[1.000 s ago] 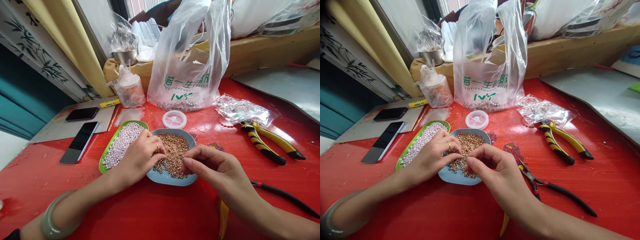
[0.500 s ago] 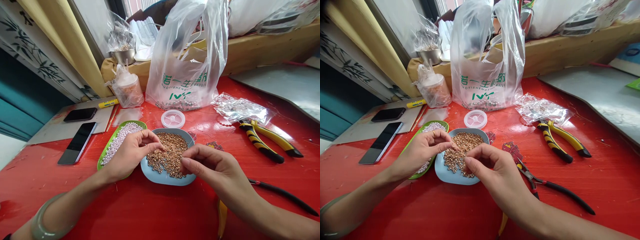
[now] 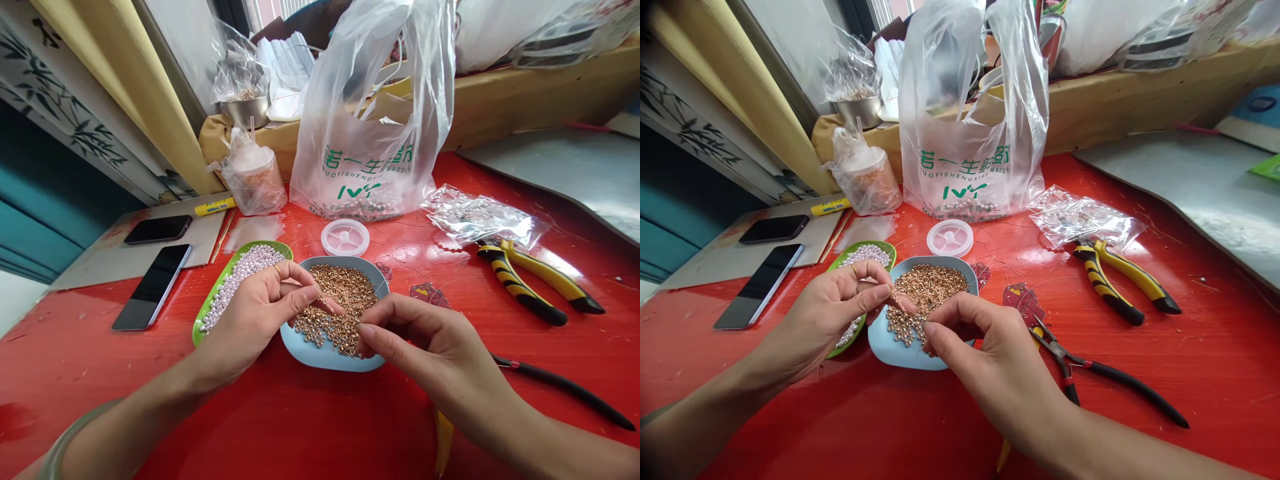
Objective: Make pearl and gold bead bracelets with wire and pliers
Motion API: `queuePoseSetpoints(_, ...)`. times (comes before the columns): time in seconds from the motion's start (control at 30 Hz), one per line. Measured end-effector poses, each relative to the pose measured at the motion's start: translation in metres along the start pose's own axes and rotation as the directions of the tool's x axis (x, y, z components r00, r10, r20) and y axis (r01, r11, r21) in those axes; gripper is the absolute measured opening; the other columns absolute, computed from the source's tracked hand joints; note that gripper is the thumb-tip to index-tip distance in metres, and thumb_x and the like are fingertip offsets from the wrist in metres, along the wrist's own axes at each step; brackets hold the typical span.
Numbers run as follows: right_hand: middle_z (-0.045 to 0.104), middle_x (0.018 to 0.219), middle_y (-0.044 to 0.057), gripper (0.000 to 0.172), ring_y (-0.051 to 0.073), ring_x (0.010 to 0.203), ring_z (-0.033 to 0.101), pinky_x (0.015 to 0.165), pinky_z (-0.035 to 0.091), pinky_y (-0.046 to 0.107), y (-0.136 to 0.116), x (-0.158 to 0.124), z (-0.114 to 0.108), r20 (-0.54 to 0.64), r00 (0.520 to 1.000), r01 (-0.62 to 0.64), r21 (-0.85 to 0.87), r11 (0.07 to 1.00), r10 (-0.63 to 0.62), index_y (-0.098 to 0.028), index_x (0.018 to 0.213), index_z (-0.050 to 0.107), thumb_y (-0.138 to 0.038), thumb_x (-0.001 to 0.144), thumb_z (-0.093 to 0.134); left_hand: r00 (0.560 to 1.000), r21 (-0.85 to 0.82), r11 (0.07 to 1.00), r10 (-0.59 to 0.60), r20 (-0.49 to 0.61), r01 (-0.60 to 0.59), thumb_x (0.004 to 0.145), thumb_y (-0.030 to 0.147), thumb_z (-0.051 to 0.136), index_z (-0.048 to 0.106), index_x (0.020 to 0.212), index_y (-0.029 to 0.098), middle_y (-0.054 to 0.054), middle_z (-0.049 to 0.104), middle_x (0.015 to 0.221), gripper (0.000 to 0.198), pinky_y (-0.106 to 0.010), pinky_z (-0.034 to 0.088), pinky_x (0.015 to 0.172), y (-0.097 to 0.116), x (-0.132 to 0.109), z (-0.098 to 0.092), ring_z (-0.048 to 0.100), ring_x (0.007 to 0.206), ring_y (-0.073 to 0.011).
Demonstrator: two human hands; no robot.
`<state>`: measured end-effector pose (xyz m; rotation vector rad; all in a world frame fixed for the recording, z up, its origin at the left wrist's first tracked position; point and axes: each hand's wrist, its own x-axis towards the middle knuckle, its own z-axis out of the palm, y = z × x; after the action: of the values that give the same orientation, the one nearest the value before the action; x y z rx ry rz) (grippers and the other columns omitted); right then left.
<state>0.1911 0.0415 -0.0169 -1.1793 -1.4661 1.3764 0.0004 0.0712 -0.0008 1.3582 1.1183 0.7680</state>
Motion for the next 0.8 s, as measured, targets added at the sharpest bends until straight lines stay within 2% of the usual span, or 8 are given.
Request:
queuePoseSetpoints(0.2, 0.065, 0.063, -0.001, 0.013, 0.011, 0.059, 0.059, 0.054, 0.046, 0.021, 0.0, -0.001, 0.001, 0.006, 1.0, 0.009, -0.056, 0.998, -0.009, -0.019, 0.066, 0.061, -0.024, 0.078, 0.057, 0.999, -0.001, 1.0, 0.001, -0.041, -0.001, 0.085, 0.031, 0.058, 0.05, 0.08, 0.02, -0.001, 0.074, 0.074, 0.015, -0.023, 0.037, 0.053, 0.002, -0.001, 0.002, 0.057, 0.061, -0.01)
queuePoseSetpoints(0.33, 0.064, 0.061, -0.001, 0.014, 0.012, 0.057, 0.058, 0.053, 0.046, 0.022, -0.001, 0.0, 0.002, 0.01, 1.0, 0.019, -0.109, 0.994, -0.018, -0.019, 0.064, 0.061, -0.022, 0.077, 0.056, 0.999, 0.007, 1.0, -0.01, -0.034, 0.01, 0.085, 0.029, 0.057, 0.05, 0.079, 0.019, -0.002, 0.073, 0.072, 0.014, -0.023, 0.038, 0.053, 0.004, -0.002, 0.004, 0.058, 0.062, -0.0108)
queuePoseSetpoints(0.53, 0.065, 0.061, -0.002, 0.015, 0.011, 0.058, 0.058, 0.054, 0.045, 0.021, -0.001, 0.0, 0.002, 0.014, 0.999, 0.043, -0.151, 0.988, -0.041, -0.019, 0.064, 0.061, -0.02, 0.077, 0.055, 1.0, -0.02, 1.0, -0.005, -0.02, 0.005, 0.086, 0.029, 0.057, 0.047, 0.078, 0.02, -0.001, 0.074, 0.069, 0.015, -0.021, 0.035, 0.048, 0.006, -0.005, 0.005, 0.054, 0.052, -0.0087)
queuePoseSetpoints(0.67, 0.063, 0.06, -0.003, 0.015, 0.009, 0.056, 0.057, 0.053, 0.044, 0.018, -0.001, -0.002, 0.002, 0.022, 0.998, 0.06, -0.165, 0.984, -0.057, -0.019, 0.063, 0.06, -0.017, 0.077, 0.055, 1.0, -0.063, 0.998, -0.022, -0.015, 0.021, 0.086, 0.025, 0.058, 0.05, 0.077, 0.019, 0.0, 0.074, 0.069, 0.014, -0.02, 0.038, 0.05, 0.009, -0.005, 0.007, 0.054, 0.049, -0.0069)
queuePoseSetpoints(0.8, 0.062, 0.06, -0.003, 0.015, 0.009, 0.056, 0.056, 0.053, 0.045, 0.018, -0.001, -0.001, 0.002, 0.029, 0.997, 0.075, -0.179, 0.981, -0.071, -0.018, 0.065, 0.06, -0.016, 0.078, 0.054, 0.999, -0.105, 0.994, -0.031, -0.023, 0.028, 0.086, 0.022, 0.059, 0.052, 0.078, 0.018, 0.0, 0.075, 0.07, 0.011, -0.019, 0.045, 0.059, 0.01, -0.006, 0.008, 0.064, 0.062, -0.0095)
